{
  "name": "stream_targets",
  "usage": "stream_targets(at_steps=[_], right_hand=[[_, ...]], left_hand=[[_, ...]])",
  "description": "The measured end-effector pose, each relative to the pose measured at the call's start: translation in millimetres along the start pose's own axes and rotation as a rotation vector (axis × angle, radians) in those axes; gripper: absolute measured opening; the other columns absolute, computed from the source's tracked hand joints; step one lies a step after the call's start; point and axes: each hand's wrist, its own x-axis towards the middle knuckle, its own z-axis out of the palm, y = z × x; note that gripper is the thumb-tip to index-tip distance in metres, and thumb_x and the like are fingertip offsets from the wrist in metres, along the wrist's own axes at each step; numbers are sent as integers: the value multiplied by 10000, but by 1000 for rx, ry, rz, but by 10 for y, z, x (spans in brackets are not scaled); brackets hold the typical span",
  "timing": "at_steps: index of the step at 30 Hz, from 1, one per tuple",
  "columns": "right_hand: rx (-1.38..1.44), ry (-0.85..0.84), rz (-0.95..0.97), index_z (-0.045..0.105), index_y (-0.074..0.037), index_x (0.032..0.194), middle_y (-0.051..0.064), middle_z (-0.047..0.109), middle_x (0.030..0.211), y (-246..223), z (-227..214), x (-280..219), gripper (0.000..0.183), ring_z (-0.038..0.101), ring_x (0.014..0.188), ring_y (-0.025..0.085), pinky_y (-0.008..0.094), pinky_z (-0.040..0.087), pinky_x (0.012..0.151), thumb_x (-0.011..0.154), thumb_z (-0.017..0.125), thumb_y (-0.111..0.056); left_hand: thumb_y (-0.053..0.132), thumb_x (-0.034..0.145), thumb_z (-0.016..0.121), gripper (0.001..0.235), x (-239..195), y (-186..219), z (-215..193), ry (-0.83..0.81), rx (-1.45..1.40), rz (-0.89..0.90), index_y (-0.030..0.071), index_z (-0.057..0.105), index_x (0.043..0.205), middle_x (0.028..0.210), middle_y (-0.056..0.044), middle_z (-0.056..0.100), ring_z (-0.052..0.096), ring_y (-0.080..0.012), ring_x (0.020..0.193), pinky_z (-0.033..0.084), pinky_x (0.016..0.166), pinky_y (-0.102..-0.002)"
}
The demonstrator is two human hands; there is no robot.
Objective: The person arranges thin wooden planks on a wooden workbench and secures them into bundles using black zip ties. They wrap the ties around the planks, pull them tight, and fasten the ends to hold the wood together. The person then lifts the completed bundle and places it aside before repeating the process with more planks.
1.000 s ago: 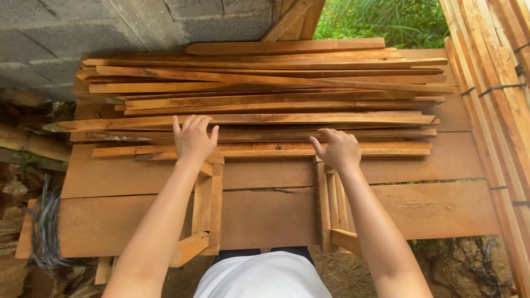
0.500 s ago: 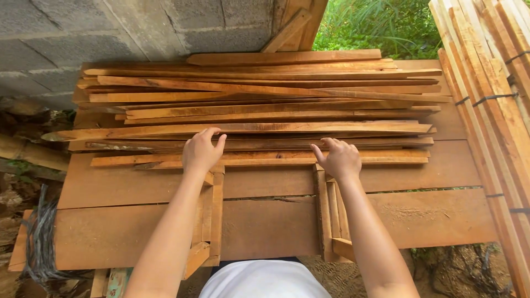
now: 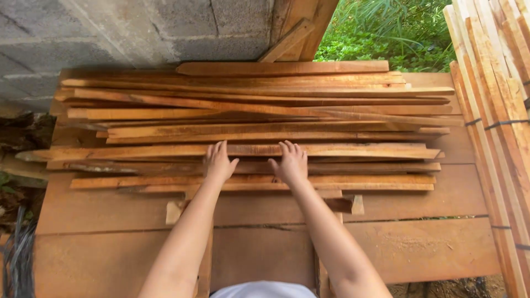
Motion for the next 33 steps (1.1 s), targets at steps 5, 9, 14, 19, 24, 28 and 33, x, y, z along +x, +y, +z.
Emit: stream_targets(at_steps=[5, 9, 14, 19, 24, 28, 33], right_hand=[[-139, -103, -70, 465, -242, 1475, 16, 483, 1489, 89, 190, 410, 665, 372, 1436, 298, 567, 227, 1196, 905, 681, -506], [-291, 32, -192, 634, -259, 1228, -32, 695, 1226, 312, 433, 513, 388, 615, 1200, 221, 454, 388, 1078, 888, 692, -436], [-271, 144, -196, 617, -291, 1253, -57, 680, 1228, 406, -77, 269, 461, 610, 1208, 203, 480, 364, 1113, 842, 724, -471], [-194, 224, -241, 650, -263, 1272, -24, 689, 1182, 404, -966, -298, 459, 632, 1166, 230, 453, 377, 1060, 860, 734, -448], [-61, 178, -363, 710, -164, 1186, 86, 737, 1039, 105, -2118, -1547, 470, 692, 1030, 322, 479, 519, 935, 835, 749, -475], [54, -86, -223, 746, -177, 1173, 108, 777, 1014, 49, -2277, -2137, 471, 727, 990, 339, 487, 553, 953, 867, 728, -534], [-61, -392, -135, 740, -197, 1219, 79, 796, 1053, 184, -1830, -2265, 514, 768, 986, 313, 450, 617, 852, 826, 771, -529]], left_hand=[[381, 965, 654, 645, 595, -476, 350, -63, 365, -73, 235, 407, 1543, 1595, -24, 396, 239, -320, 1533, 108, 1235, -601], [380, 984, 638, 428, 613, -561, 377, 51, 441, 13, 275, 589, 1396, 1441, 64, 600, 472, -228, 1414, 27, 1240, -633], [403, 943, 689, 427, 356, -307, 30, 83, 428, 120, 289, 620, 1348, 1390, 81, 630, 522, -225, 1355, 72, 1250, -622], [451, 915, 701, 458, -203, -22, -622, 142, 352, 322, 291, 618, 1336, 1353, 80, 623, 566, -237, 1280, 267, 1215, -564], [451, 942, 643, 401, -1351, 303, -1298, 114, 245, 585, 216, 658, 1266, 1266, -9, 674, 637, -301, 1184, 490, 1015, -501], [471, 921, 652, 400, -1931, 254, -1223, -13, 187, 625, 168, 696, 1178, 1163, -74, 715, 648, -353, 1135, 511, 981, -531], [451, 866, 709, 396, -2170, 157, -787, -201, 238, 516, 206, 704, 1177, 1160, -12, 723, 656, -269, 1163, 538, 986, -452]])
